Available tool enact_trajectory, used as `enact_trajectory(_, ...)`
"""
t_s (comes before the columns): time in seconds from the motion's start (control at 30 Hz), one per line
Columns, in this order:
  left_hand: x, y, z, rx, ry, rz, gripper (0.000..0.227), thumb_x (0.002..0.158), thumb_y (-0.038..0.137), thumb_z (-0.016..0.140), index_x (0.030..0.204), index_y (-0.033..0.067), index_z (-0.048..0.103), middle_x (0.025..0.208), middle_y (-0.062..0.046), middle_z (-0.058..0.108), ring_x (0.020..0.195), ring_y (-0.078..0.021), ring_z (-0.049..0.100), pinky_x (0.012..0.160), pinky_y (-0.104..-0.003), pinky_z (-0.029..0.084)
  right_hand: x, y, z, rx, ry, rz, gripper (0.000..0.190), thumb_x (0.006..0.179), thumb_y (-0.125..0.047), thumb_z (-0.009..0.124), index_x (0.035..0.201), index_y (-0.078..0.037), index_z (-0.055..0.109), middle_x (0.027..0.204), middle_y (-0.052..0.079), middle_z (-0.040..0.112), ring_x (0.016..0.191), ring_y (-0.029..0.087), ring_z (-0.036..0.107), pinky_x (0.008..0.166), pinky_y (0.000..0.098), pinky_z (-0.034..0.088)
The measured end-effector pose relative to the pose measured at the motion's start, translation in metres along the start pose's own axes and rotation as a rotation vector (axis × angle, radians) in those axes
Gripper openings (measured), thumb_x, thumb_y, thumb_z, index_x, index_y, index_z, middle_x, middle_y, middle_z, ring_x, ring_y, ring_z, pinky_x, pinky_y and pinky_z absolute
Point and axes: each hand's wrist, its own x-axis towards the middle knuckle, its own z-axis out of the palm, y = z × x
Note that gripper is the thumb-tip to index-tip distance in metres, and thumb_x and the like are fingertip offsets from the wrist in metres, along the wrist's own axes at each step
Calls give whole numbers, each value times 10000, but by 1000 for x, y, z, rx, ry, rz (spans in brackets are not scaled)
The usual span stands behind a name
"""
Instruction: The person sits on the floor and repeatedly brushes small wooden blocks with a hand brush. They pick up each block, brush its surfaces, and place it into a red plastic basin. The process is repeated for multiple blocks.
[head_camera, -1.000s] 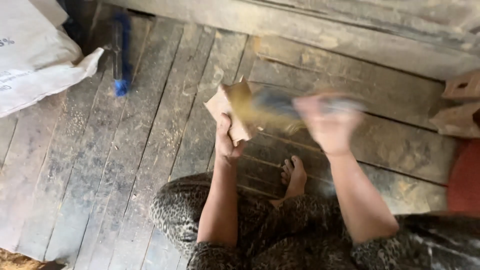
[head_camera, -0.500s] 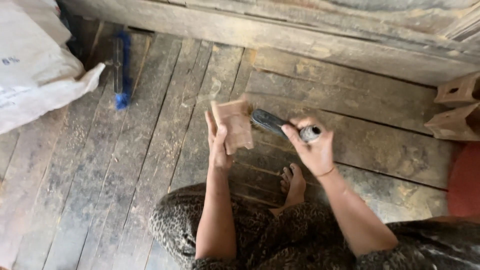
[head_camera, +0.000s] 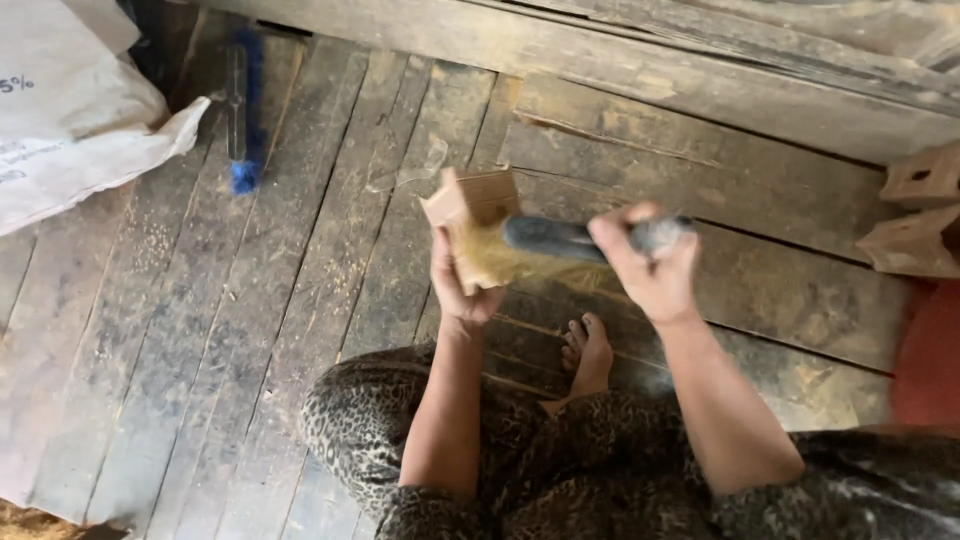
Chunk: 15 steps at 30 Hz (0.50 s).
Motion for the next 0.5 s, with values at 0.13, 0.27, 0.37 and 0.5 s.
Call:
enact_trajectory(0.13, 10, 8, -11, -17, 225, 45, 663, 913, 601, 613, 1344, 97, 637, 1279, -202, 686, 1061, -403, 714, 872, -592, 596, 31, -20, -57, -1579, -8, -573, 302, 931, -66, 915, 814, -49, 637, 709, 69, 656, 703, 90, 599, 630, 266, 505)
enact_trajectory(0.27, 19, -11, -9, 150, 350, -21, 603, 1024, 468, 527, 1455, 47, 550, 1444, -212, 565, 1259, -392, 601, 1040, -538, 510, -23, 32, 26, -1378, 87, -378, 215, 861, -22, 895, 859, -52, 682, 804, 28, 727, 754, 64, 662, 734, 239, 572)
enact_trajectory(0.37, 2, -5, 18, 504, 335, 59, 974, 872, 728, 540, 1536, 28, 412, 1541, -287, 434, 1382, -459, 472, 1148, -585, 414, -42, 35, 9, -1423, 37, -368, 231, 841, -70, 914, 824, -22, 689, 738, 94, 697, 758, 89, 641, 676, 296, 564)
enact_trajectory(0.5, 0, -4, -20, 560, 331, 266, 883, 874, 486, 754, 1567, 172, 306, 1494, -236, 488, 1329, -355, 555, 1142, -551, 459, -37, 19, 39, -1497, -115, -422, 292, 703, -4, 979, 791, -32, 702, 753, 146, 738, 698, 178, 719, 699, 313, 577)
